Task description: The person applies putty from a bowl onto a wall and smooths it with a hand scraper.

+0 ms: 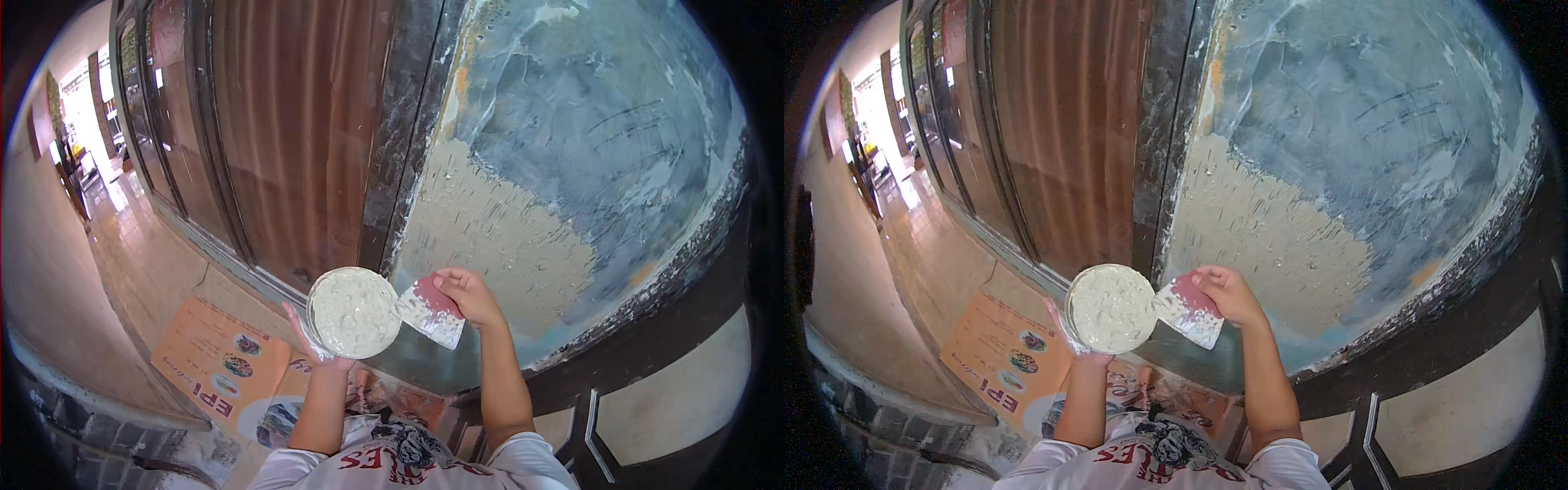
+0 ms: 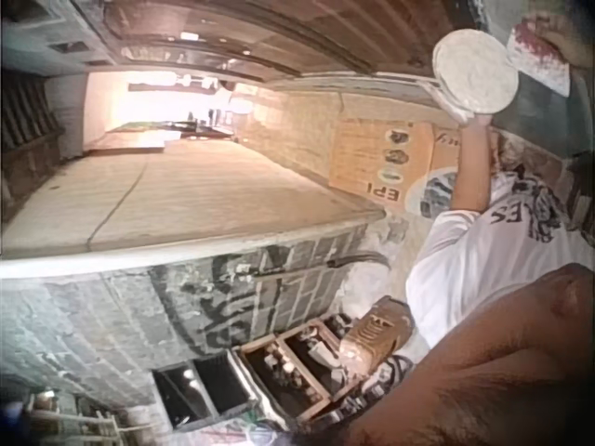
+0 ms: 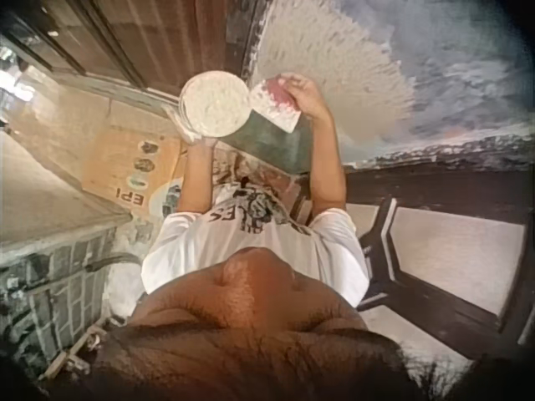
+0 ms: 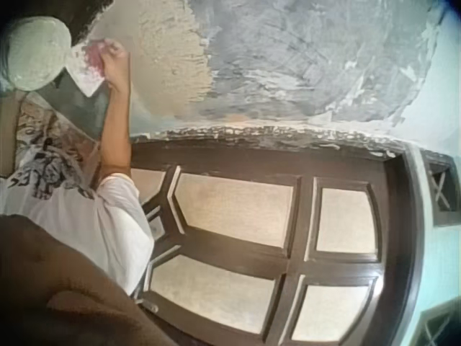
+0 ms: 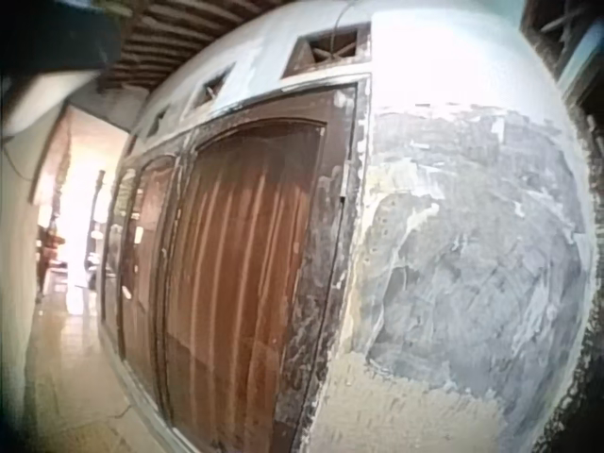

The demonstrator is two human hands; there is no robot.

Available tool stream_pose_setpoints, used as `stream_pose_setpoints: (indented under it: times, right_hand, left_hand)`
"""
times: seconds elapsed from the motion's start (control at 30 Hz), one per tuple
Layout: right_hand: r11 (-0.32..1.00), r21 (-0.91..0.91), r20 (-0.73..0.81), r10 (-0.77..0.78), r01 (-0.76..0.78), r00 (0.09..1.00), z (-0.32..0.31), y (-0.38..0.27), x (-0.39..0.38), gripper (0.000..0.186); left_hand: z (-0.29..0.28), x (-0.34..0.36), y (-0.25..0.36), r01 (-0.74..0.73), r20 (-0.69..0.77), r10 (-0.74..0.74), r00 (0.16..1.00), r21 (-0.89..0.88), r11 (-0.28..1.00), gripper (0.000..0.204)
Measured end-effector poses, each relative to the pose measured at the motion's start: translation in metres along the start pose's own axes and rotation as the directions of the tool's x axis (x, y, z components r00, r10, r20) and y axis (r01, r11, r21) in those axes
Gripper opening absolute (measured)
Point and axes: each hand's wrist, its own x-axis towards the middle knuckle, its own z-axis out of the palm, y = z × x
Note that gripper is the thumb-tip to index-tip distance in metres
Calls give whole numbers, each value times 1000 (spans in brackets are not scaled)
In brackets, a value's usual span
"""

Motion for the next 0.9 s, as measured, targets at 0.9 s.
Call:
stream_pose_setpoints:
  times: [0.9]
  right_hand:
    - [708, -598, -353, -654, 376, 669, -19, -7, -131, 19]
  left_hand:
    - [69, 17, -35, 48, -34, -41, 999, 251, 967, 93]
